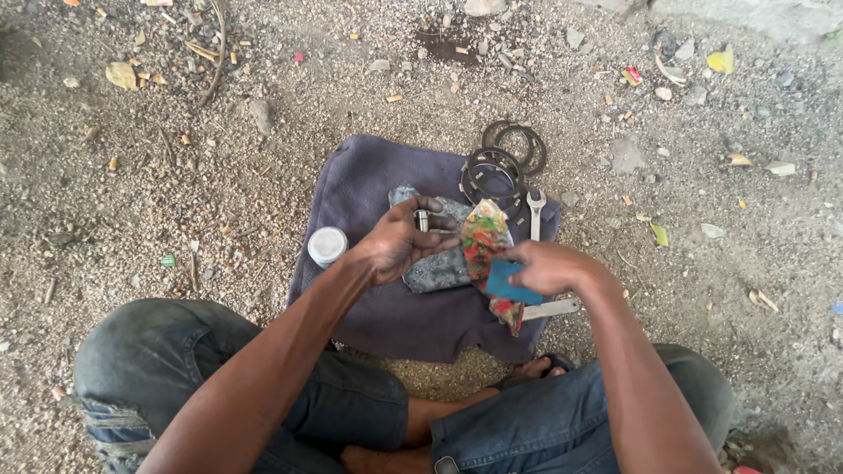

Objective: The person cleans and inspects mechanical components, including a piston and various rings, using a cloth and a wrench while sitting on the ground.

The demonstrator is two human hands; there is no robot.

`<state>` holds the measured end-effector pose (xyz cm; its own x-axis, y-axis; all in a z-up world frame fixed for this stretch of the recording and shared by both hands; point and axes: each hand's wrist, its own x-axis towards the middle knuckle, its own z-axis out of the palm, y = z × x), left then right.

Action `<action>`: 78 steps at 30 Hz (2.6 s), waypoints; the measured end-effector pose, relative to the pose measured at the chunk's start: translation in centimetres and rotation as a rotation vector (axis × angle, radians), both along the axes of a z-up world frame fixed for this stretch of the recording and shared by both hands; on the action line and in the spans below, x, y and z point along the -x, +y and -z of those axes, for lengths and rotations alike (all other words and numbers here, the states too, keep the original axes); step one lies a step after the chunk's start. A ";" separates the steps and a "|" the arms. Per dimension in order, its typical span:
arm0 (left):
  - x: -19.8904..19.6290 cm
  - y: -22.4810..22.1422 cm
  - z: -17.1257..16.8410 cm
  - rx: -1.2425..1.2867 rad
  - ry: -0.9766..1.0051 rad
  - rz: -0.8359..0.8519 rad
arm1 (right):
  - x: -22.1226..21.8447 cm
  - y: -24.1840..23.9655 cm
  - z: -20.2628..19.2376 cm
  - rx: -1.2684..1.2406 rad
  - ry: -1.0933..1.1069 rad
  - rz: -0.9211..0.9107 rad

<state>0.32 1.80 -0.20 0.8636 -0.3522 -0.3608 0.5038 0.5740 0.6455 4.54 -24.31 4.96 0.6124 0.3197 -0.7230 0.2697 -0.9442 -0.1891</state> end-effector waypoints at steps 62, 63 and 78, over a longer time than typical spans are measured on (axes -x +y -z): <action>0.3 -1.3 1.0 0.217 0.045 -0.073 | 0.1 6.1 -0.2 -1.128 -0.569 0.228; 0.4 -1.4 1.0 0.236 0.039 -0.072 | 0.4 6.0 -0.1 -1.155 -0.569 0.195; 0.0 -0.9 0.4 0.198 -0.032 -0.095 | -1.8 3.7 0.1 -1.010 -0.564 0.439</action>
